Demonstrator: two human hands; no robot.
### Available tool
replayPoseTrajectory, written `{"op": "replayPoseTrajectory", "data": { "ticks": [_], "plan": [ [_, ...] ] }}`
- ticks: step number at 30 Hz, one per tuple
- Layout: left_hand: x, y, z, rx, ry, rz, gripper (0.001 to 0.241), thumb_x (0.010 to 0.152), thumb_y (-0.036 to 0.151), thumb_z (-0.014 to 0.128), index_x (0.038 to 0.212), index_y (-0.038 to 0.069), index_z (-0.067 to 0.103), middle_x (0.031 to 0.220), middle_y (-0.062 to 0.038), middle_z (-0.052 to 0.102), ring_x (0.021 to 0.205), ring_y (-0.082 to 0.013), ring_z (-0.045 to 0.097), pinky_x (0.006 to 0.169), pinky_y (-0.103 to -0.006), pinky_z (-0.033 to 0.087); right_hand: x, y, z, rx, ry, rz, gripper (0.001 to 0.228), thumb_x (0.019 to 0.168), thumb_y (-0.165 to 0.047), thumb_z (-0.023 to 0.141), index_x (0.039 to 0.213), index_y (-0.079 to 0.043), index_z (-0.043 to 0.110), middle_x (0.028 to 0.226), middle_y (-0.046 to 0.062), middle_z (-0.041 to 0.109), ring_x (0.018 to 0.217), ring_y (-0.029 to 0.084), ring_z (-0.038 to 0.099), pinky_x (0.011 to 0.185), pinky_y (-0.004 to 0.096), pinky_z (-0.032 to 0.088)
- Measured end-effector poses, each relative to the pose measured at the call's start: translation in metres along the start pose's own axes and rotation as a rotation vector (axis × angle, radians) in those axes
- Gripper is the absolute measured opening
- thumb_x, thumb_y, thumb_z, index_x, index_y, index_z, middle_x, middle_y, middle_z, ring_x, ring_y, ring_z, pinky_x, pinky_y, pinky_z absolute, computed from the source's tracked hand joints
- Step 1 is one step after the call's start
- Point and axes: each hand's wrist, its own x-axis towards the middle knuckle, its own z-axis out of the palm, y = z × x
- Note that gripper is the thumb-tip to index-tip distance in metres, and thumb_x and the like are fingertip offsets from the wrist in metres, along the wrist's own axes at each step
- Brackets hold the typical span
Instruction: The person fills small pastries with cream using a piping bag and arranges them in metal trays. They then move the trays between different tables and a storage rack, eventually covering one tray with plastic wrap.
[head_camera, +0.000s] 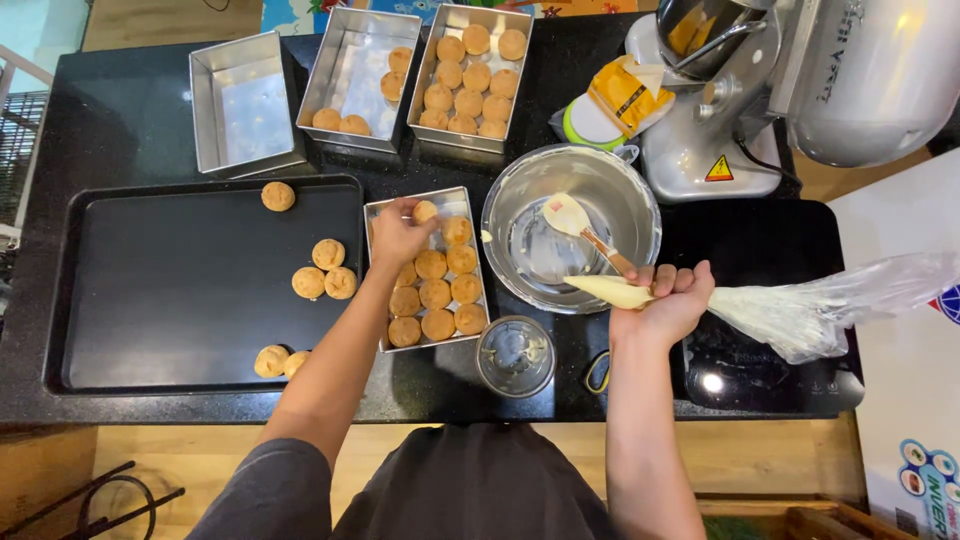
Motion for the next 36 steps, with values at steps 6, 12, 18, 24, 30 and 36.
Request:
{"op": "replayPoseTrajectory", "data": {
  "ticks": [6,12,18,24,30,36],
  "plan": [
    [0.002,0.012,0.007,-0.477,-0.075,0.015,0.056,0.078,0.031,0.086,0.122,0.0,0.068,0.11,-0.01,0.073,0.095,-0.0205,0.075,0.077,-0.0322,0.062,0.001,0.009,0.005,0.004,0.013,0.015,0.05,0.106,-0.035,0.044,0.064,-0.017,0.025,0.056,0.001,0.032,0.052,0.019,0.036,0.063,0.041,0.046],
    [-0.003,0.049,0.015,-1.06,-0.24,-0.546,0.051,0.084,0.027,0.081,0.123,0.001,0.06,0.108,-0.011,0.063,0.106,-0.0295,0.065,0.08,-0.0424,0.067,0.003,0.01,0.004,0.003,0.004,0.009,0.051,0.107,-0.036,0.044,0.064,-0.017,0.025,0.055,0.001,0.032,0.052,0.019,0.036,0.062,0.04,0.045],
    [-0.002,0.044,0.03,-0.986,-0.114,-0.458,0.046,0.082,0.023,0.081,0.119,0.003,0.062,0.1,-0.01,0.067,0.086,-0.0264,0.07,0.068,-0.0378,0.063,0.003,0.003,0.004,-0.014,0.015,-0.005,0.051,0.107,-0.036,0.045,0.064,-0.017,0.025,0.056,0.0,0.032,0.054,0.018,0.037,0.063,0.039,0.045],
    [0.011,0.021,0.012,-0.785,0.002,-0.315,0.043,0.082,0.021,0.082,0.116,0.001,0.064,0.098,-0.006,0.067,0.081,-0.0155,0.069,0.065,-0.0332,0.063,0.004,-0.003,0.0,0.001,0.011,-0.02,0.051,0.107,-0.036,0.045,0.064,-0.017,0.025,0.056,0.0,0.032,0.054,0.018,0.037,0.063,0.038,0.044],
    [0.008,0.021,0.006,-0.724,0.023,-0.278,0.041,0.083,0.02,0.082,0.116,0.0,0.067,0.1,-0.007,0.071,0.084,-0.0138,0.071,0.069,-0.0267,0.06,0.003,0.0,0.003,0.008,0.02,-0.006,0.051,0.107,-0.036,0.046,0.063,-0.017,0.026,0.055,0.001,0.033,0.053,0.019,0.038,0.063,0.039,0.044],
    [0.004,0.014,0.034,-0.481,-0.099,-0.033,0.042,0.084,0.018,0.083,0.116,-0.002,0.065,0.098,-0.009,0.071,0.083,-0.0161,0.07,0.069,-0.0294,0.058,0.001,0.0,0.006,-0.006,0.01,-0.009,0.052,0.107,-0.036,0.047,0.063,-0.017,0.027,0.055,0.001,0.034,0.053,0.019,0.038,0.063,0.039,0.044]
  ]
}}
